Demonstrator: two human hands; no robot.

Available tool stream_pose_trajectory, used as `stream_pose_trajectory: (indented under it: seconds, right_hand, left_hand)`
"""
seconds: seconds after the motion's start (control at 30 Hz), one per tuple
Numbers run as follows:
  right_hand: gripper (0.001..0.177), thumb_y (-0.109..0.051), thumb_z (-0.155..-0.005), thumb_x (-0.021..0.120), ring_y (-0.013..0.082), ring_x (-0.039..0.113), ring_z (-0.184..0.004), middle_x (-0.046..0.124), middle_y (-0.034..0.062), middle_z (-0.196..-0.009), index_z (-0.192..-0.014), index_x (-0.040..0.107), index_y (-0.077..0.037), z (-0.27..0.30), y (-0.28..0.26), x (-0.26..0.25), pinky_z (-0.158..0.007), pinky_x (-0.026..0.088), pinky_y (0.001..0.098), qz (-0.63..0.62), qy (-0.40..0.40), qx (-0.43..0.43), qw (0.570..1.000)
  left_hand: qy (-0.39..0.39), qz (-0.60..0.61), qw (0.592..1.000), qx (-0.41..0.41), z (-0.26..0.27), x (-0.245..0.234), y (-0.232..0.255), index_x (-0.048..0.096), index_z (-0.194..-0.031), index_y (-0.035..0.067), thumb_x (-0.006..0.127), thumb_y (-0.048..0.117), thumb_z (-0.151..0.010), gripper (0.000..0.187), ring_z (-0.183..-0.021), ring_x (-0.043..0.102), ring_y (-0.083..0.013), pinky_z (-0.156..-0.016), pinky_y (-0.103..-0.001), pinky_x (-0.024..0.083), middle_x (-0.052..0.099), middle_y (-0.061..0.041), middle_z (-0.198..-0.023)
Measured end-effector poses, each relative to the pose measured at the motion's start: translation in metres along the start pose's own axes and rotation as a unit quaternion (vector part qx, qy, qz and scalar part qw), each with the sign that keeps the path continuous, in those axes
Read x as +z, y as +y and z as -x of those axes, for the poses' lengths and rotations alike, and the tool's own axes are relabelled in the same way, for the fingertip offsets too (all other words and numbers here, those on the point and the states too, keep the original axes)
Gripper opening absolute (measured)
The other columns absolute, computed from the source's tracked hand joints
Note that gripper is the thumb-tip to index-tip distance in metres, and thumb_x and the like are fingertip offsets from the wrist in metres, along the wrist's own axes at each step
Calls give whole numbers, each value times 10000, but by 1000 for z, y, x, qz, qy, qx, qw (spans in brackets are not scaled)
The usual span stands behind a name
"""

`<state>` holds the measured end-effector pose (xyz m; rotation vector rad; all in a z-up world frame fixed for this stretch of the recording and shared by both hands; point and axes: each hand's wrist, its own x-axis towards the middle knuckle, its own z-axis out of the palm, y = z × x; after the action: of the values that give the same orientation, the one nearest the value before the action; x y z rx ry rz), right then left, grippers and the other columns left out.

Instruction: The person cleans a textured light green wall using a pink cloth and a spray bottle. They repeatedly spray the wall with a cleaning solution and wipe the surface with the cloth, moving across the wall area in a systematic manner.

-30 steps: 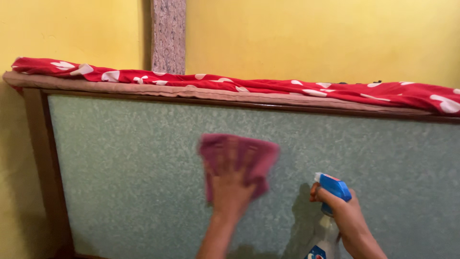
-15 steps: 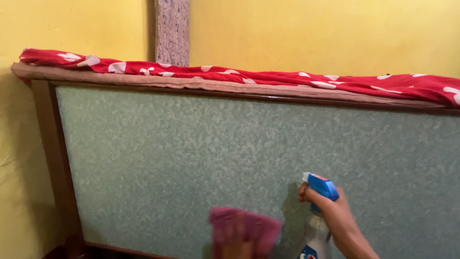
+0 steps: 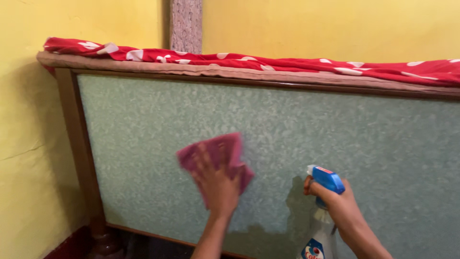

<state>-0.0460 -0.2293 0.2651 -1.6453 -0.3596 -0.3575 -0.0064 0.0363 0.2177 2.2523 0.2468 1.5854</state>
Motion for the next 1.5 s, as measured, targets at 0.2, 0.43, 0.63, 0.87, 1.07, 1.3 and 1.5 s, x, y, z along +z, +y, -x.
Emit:
stream_pose_trajectory:
  seconds: [0.2, 0.43, 0.63, 0.87, 1.07, 1.3, 1.5]
  right_hand:
    - [161, -190, -773, 683, 117, 665, -776, 729, 26, -782, -783, 745, -42, -5, 21, 51, -733, 485, 295, 19, -55, 24, 998]
    - [168, -210, -745, 720, 126, 626, -696, 706, 30, -731, -754, 723, -42, -1, 28, 95, -672, 470, 314, 30, -68, 42, 996]
    - [180, -199, -741, 681, 142, 593, -673, 669, 48, -704, -730, 681, -20, -6, 21, 126, -658, 437, 320, -9, -117, 43, 992]
    - [160, -205, -741, 673, 121, 632, -749, 714, 27, -770, -778, 733, -61, 2, 17, 121, -722, 456, 308, 31, -115, 65, 991]
    - [219, -232, -783, 702, 156, 700, -791, 763, 52, -813, -840, 779, -35, -8, 52, 69, -748, 502, 314, 17, -70, 38, 997]
    - [194, -167, -807, 696, 190, 689, -798, 750, 63, -855, -930, 753, -28, -19, 57, 25, -736, 526, 352, -35, -3, 45, 998]
    - [165, -146, -800, 667, 155, 656, -822, 722, 59, -853, -881, 736, -21, -14, 41, 30, -743, 474, 327, -26, -21, 21, 999]
  left_hand:
    - [-37, -32, 994, -102, 75, 4, -100, 299, -1571, 220, 568, 600, -900, 816, -1526, 76, -485, -1112, -707, 221, 6, -253, -1673]
    - [-137, 29, 984, -106, 104, 10, -128, 271, -1632, 251, 589, 573, -884, 875, -1526, 24, -472, -1121, -687, 202, -73, -215, -1678]
    - [-110, 114, 986, -46, 110, 8, -142, 271, -1601, 196, 599, 493, -937, 798, -1535, -36, -493, -1186, -623, 104, -104, -240, -1686]
    - [-118, 120, 983, -70, 108, 10, -134, 241, -1600, 208, 598, 525, -906, 843, -1525, -59, -500, -1153, -668, 91, -112, -275, -1669]
    - [-34, 63, 996, 53, 103, 37, -59, 357, -1552, 264, 708, 581, -831, 862, -1483, -6, -575, -1075, -796, 83, -32, -327, -1635]
    - [-20, 101, 958, 267, 100, 50, 35, 469, -1575, 369, 779, 555, -758, 893, -1616, 96, -414, -1188, -791, 71, 177, -128, -1743]
    - [-23, 32, 975, 219, 49, 35, -21, 414, -1578, 383, 691, 568, -837, 812, -1573, 68, -432, -1178, -740, 67, 127, -124, -1724]
